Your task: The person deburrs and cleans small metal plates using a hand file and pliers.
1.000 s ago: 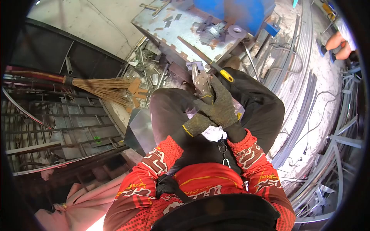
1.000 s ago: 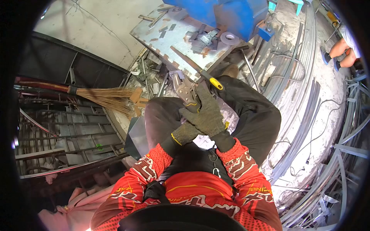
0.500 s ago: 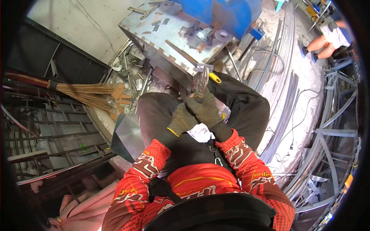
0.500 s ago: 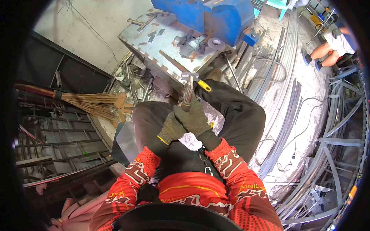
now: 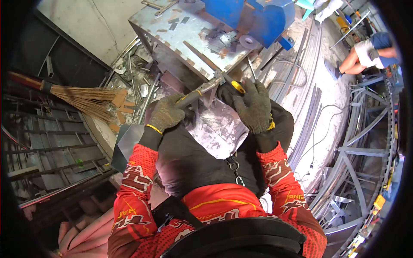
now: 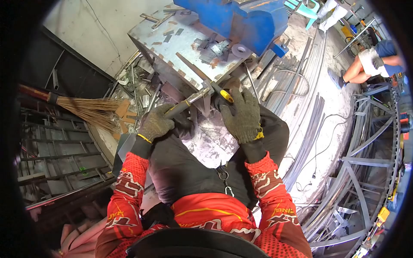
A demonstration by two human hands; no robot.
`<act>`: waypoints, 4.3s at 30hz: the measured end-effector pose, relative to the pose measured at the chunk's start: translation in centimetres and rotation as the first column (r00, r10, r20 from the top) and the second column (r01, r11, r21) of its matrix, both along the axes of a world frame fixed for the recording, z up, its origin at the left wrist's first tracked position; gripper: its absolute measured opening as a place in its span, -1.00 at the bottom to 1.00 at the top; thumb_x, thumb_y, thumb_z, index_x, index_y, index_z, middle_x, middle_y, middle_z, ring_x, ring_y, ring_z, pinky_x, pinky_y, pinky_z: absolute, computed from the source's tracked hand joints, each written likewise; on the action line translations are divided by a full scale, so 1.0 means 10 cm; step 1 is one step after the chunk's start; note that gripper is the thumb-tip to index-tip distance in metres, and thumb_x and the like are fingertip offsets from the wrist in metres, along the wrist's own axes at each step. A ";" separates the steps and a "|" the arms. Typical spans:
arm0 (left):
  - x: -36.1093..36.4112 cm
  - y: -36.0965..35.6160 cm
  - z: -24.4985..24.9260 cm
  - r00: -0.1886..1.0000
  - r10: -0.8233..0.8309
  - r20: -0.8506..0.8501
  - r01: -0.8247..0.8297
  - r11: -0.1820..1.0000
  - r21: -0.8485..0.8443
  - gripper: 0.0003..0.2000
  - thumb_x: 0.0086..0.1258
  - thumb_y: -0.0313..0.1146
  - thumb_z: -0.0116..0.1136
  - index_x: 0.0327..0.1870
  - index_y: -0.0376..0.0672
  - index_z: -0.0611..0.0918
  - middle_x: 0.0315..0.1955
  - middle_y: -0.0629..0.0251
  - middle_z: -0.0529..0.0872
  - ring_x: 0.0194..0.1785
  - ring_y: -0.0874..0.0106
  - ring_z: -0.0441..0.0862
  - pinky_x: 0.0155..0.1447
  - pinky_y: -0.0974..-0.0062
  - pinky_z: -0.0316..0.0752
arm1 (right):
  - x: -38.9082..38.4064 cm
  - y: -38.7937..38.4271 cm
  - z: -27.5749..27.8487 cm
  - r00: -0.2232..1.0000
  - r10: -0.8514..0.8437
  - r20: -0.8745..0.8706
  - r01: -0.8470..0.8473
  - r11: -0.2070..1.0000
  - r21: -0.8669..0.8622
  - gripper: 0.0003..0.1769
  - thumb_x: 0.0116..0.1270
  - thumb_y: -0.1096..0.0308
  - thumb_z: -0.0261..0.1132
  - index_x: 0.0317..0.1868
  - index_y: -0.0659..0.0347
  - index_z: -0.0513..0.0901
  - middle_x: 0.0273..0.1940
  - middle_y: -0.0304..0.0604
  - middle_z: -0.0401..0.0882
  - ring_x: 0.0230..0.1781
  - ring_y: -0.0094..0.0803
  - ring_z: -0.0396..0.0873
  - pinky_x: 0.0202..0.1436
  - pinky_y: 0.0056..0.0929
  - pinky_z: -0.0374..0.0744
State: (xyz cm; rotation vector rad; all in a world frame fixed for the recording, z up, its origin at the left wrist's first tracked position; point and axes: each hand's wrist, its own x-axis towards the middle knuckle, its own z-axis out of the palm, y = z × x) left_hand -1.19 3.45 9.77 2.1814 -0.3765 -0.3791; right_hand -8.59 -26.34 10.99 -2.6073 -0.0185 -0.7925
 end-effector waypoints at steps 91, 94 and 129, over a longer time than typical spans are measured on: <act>0.66 -0.13 -0.06 0.960 -0.265 -0.093 0.270 0.778 0.567 -0.50 0.13 -0.20 0.26 0.13 -0.18 0.78 0.09 -0.15 0.78 0.24 -0.09 0.70 0.38 0.04 0.58 | -0.26 0.42 -0.31 0.943 0.102 -0.317 -0.064 0.990 0.128 -0.13 0.35 0.36 0.39 0.67 0.04 0.34 -0.13 0.00 0.64 -0.30 0.10 0.69 -0.29 0.03 0.67; 0.70 -0.09 -0.10 0.960 -0.269 -0.079 0.265 0.780 0.567 -0.63 0.20 -0.17 0.29 -0.01 -0.08 0.83 0.05 -0.12 0.81 0.20 -0.09 0.73 0.33 0.02 0.60 | -0.91 0.35 -0.28 0.910 0.101 -0.403 -0.041 0.987 0.155 -0.13 0.34 0.47 0.37 0.68 0.11 0.34 -0.08 0.06 0.71 -0.20 0.08 0.75 -0.19 -0.06 0.72; 0.57 -0.06 0.07 0.984 -0.173 0.040 0.119 0.806 0.580 -0.58 0.14 -0.16 0.37 0.03 -0.07 0.85 0.04 -0.04 0.82 0.15 -0.06 0.75 0.29 0.04 0.64 | -1.16 0.25 -0.25 0.929 0.104 -0.356 -0.025 0.976 0.218 -0.12 0.28 0.49 0.42 0.64 0.05 0.40 -0.29 -0.02 0.60 -0.38 0.01 0.69 -0.32 -0.06 0.67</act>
